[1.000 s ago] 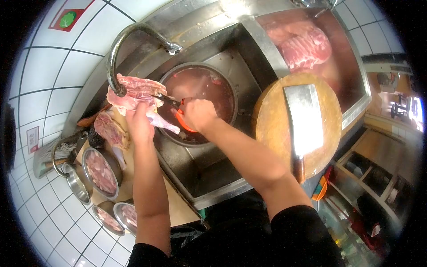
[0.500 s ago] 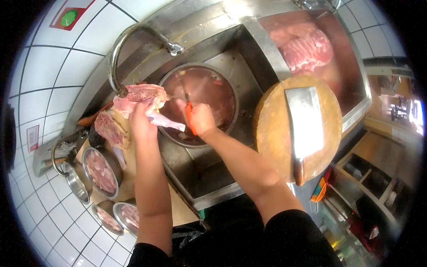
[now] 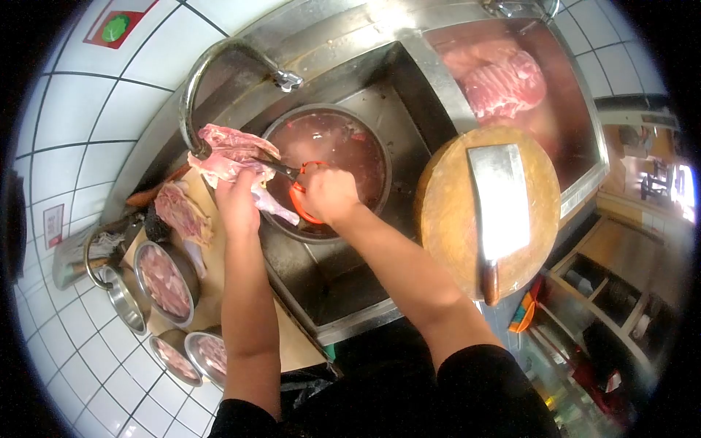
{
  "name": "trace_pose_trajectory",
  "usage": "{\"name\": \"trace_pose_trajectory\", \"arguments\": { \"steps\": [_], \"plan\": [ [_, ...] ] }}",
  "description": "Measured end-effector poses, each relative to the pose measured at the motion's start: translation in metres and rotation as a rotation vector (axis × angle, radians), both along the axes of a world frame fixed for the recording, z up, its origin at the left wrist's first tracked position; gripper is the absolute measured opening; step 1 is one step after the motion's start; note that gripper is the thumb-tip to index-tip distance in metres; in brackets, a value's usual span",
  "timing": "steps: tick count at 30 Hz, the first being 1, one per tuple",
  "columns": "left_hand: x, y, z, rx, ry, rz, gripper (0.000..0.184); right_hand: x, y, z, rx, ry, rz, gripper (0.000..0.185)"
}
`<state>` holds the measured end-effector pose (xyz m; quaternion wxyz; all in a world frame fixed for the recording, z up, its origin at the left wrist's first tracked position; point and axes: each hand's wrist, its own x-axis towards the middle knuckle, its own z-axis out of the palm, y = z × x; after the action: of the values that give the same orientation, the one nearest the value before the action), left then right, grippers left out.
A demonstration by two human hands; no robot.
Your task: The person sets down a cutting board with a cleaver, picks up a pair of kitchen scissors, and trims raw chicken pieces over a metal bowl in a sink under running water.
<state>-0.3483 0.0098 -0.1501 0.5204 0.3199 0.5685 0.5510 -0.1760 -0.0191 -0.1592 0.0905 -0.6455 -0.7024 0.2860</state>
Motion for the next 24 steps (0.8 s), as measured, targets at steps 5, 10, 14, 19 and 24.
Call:
{"name": "trace_pose_trajectory", "arguments": {
  "steps": [5, 10, 14, 19, 24],
  "plan": [
    [0.005, 0.001, 0.015, 0.055, -0.015, -0.038, 0.028, -0.005, 0.008, -0.008, 0.022, -0.061, 0.012, 0.037],
    [-0.007, 0.001, 0.001, 0.024, -0.056, -0.038, 0.033, -0.004, 0.002, -0.010, 0.114, 0.012, -0.041, 0.040],
    [0.004, -0.007, 0.008, -0.034, -0.091, -0.075, 0.032, 0.002, 0.001, -0.014, 0.016, 0.034, -0.030, 0.040],
    [-0.007, -0.016, 0.028, 0.022, 0.275, 0.146, 0.041, 0.005, -0.024, -0.032, -0.010, 0.342, -0.368, 0.053],
    [-0.070, -0.047, 0.082, -0.249, 0.714, 0.361, 0.068, 0.007, -0.055, -0.069, -0.381, 0.464, -0.582, 0.065]
  ]
}}
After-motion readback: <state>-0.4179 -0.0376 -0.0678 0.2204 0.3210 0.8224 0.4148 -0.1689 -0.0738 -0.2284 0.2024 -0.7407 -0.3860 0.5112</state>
